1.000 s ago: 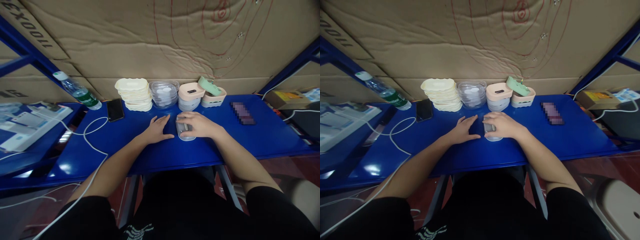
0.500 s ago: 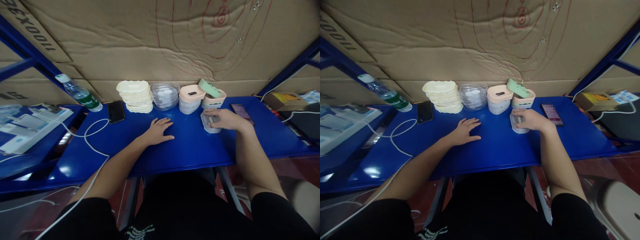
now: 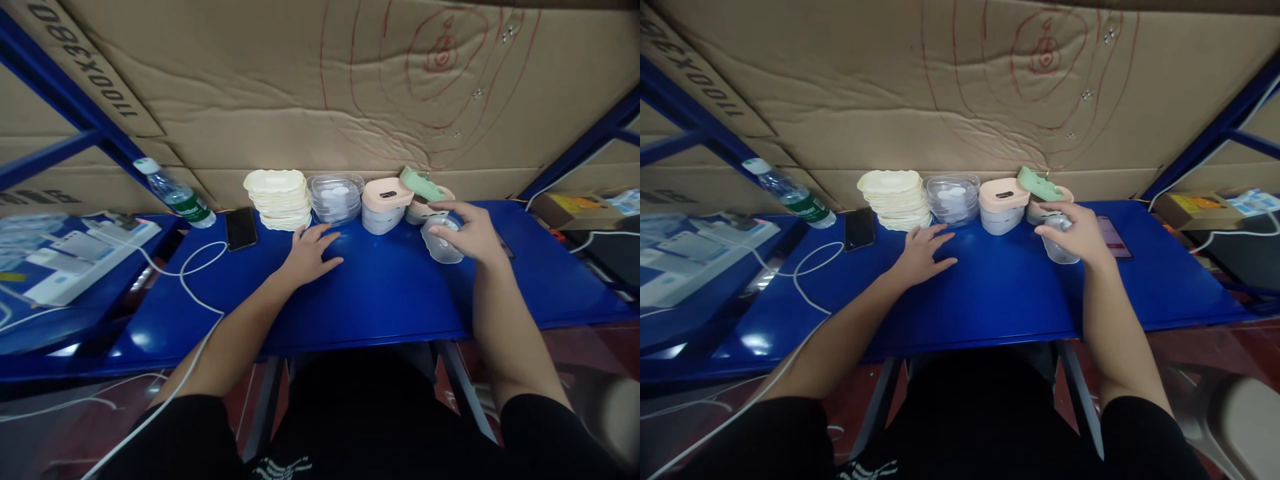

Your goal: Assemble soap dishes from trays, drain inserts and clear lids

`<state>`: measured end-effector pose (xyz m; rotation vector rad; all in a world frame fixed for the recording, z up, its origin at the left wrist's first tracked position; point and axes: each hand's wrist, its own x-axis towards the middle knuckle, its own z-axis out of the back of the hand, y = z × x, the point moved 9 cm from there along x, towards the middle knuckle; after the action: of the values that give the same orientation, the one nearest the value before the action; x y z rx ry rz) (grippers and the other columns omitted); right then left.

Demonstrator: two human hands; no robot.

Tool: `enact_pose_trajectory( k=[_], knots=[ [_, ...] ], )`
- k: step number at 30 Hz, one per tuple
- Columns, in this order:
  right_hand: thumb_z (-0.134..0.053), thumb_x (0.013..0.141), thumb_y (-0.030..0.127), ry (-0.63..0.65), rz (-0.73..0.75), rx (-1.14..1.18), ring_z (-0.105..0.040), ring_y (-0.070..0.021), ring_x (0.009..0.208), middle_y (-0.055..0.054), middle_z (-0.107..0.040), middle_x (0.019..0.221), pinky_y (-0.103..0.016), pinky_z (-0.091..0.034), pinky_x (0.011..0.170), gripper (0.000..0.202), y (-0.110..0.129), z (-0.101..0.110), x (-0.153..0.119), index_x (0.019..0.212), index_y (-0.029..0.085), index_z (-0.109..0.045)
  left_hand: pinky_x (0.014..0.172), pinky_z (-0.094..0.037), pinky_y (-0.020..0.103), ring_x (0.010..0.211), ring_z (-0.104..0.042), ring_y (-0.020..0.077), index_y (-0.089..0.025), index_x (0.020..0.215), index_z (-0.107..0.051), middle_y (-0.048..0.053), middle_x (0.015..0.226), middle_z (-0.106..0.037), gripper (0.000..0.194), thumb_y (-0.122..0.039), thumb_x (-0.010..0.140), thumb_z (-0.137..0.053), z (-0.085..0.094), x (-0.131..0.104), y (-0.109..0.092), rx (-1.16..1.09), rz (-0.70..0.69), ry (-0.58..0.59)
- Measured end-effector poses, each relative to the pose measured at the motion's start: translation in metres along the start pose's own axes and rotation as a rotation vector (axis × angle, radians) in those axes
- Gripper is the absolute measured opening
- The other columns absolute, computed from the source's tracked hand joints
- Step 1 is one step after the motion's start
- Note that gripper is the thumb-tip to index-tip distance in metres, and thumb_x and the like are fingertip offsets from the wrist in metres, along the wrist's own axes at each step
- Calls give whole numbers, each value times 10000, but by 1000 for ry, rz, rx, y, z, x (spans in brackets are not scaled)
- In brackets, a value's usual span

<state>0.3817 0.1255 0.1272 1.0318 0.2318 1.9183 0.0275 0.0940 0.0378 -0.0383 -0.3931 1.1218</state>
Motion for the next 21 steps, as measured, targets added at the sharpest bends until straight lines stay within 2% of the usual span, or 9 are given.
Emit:
enact_pose_trajectory(
  k=[2,5,8,11,14,16,21],
  knots=[
    [-828,860,676,22,75,80,-828,-351,1136,-107,-873,1209,-518,-639,1065,553,20,-19,-2,1225,260,-839,1370,-210,675,1622,-468,398,-283,1572,-625,164,1759,-484,610,-504,1014,-737,22,1,9,26,61,-127],
    [-775,905,718,125,133,173,-844,-308,926,-104,-883,1050,-474,-677,909,536,39,-57,-11,1165,253,-837,1374,-160,696,1674,-372,422,-321,1538,-637,123,1801,-424,567,-511,1010,-717,57,3,28,68,163,-287],
    [-765,933,699,289,181,169,-828,-269,823,-86,-872,946,-430,-671,837,492,49,-96,-23,1114,248,-845,1374,-115,709,1681,-339,425,-338,1461,-677,50,1788,-456,473,-510,1021,-686,87,9,52,90,220,-390],
    [-731,973,673,400,194,141,-828,-254,817,-69,-865,909,-391,-656,815,478,48,-118,-29,1141,242,-849,1358,-89,749,1654,-363,438,-285,1354,-736,65,1739,-526,379,-461,1026,-661,108,17,71,113,224,-441],
    [-660,1027,657,413,172,117,-835,-257,864,-72,-871,948,-382,-642,822,496,39,-119,-27,1205,231,-842,1343,-75,785,1613,-429,445,-280,1205,-787,91,1650,-621,259,-375,1032,-621,116,23,81,145,202,-450],
    [-626,1044,666,385,158,108,-836,-266,890,-82,-874,979,-392,-637,838,520,33,-113,-24,1216,225,-841,1340,-83,789,1547,-515,433,-266,1146,-797,97,1544,-702,248,-369,1043,-596,115,26,84,178,185,-430],
    [-613,1055,670,322,127,76,-836,-272,902,-98,-882,1037,-400,-633,835,528,23,-100,-19,1192,217,-848,1353,-126,747,1384,-640,393,-246,1204,-771,121,1385,-782,285,-369,1027,-584,106,31,89,202,201,-422]
  ],
)
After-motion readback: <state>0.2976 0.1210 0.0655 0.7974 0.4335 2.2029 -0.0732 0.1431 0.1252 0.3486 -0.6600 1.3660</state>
